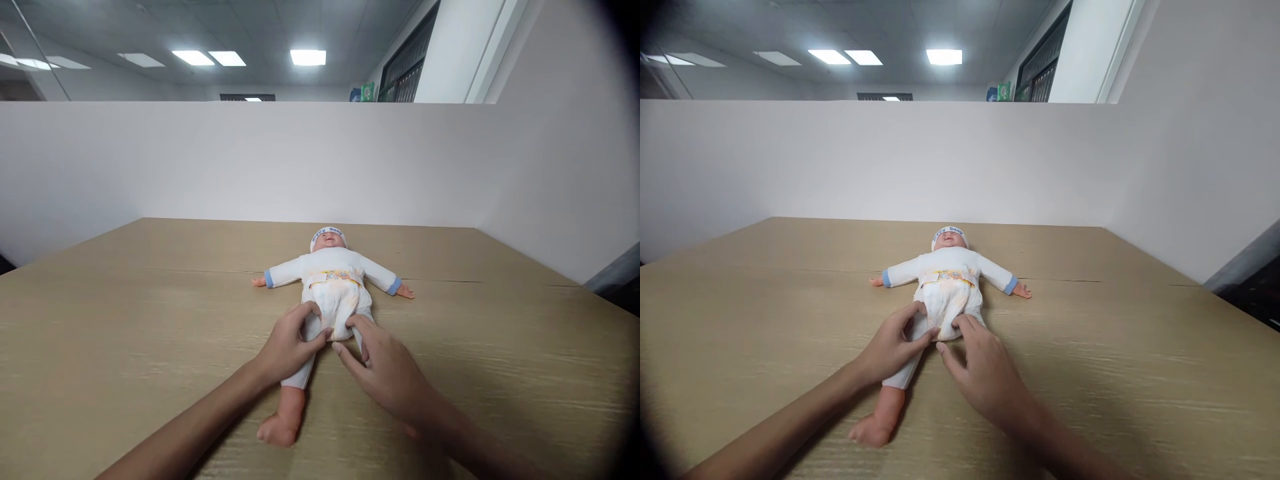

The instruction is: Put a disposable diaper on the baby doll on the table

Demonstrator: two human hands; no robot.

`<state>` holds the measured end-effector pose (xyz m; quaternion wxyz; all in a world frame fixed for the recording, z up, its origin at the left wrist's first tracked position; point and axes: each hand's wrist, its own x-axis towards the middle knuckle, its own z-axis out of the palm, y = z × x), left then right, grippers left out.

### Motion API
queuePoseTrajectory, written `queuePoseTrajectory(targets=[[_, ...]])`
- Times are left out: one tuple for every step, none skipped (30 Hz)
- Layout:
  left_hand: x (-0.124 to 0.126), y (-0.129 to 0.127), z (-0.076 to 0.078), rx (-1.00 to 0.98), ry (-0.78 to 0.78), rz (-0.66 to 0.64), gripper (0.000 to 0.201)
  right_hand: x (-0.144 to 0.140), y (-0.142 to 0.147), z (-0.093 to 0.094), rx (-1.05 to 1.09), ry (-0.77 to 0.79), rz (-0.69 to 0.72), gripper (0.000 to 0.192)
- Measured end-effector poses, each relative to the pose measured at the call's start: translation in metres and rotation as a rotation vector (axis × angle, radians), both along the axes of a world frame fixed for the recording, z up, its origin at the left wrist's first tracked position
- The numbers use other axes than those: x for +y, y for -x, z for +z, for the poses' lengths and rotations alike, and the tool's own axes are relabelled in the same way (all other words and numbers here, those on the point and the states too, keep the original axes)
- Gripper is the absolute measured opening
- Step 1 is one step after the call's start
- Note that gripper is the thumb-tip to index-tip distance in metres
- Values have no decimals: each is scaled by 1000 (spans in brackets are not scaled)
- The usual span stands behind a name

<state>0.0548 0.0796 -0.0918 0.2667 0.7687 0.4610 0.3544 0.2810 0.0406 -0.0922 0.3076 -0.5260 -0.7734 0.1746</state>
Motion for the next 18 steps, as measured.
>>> queuePoseTrajectory(targets=[[0, 0, -1, -35, 21, 9, 27, 4, -2, 2, 2, 24, -19, 15], [-1, -1, -1, -79, 36, 12, 28, 9, -4, 3, 14, 42, -33, 17], [-1, -1, -2, -128, 45, 15, 30, 13, -6, 4, 36, 54, -42, 18], [-1, -1, -4, -178, 52, 18, 34, 17, -8, 5, 65, 66, -46, 20], [-1, -2, -5, -224, 62, 19, 37, 20, -10, 5, 98, 78, -49, 21], [0, -2, -7, -267, 74, 25, 40, 22, -12, 5, 131, 93, -56, 24], [0, -2, -9, -302, 89, 34, 43, 23, -14, 4, 161, 107, -72, 26], [0, -2, -11, -326, 107, 48, 46, 23, -16, 3, 184, 116, -94, 29], [0, -2, -12, -341, 128, 66, 49, 23, -18, 2, 197, 120, -117, 31], [-1, -1, -13, -346, 148, 84, 51, 22, -20, 1, 204, 121, -137, 34], [-1, -1, -13, -345, 167, 103, 54, 21, -21, 1, 208, 117, -153, 36], [-2, 0, -13, -341, 186, 121, 56, 20, -23, 1, 212, 118, -167, 37], [-2, 1, -12, -335, 205, 137, 58, 20, -25, 2, 215, 125, -174, 38], [-3, 2, -11, -331, 220, 151, 59, 19, -26, 3, 220, 140, -177, 38], [-3, 2, -10, -329, 229, 164, 59, 19, -28, 4, 223, 160, -177, 38], [-4, 3, -8, -322, 234, 169, 58, 19, -29, 6, 221, 181, -175, 38], [-4, 3, -7, -307, 234, 167, 56, 18, -30, 8, 215, 197, -170, 37], [-4, 3, -5, -280, 230, 159, 52, 18, -30, 10, 206, 205, -164, 36]])
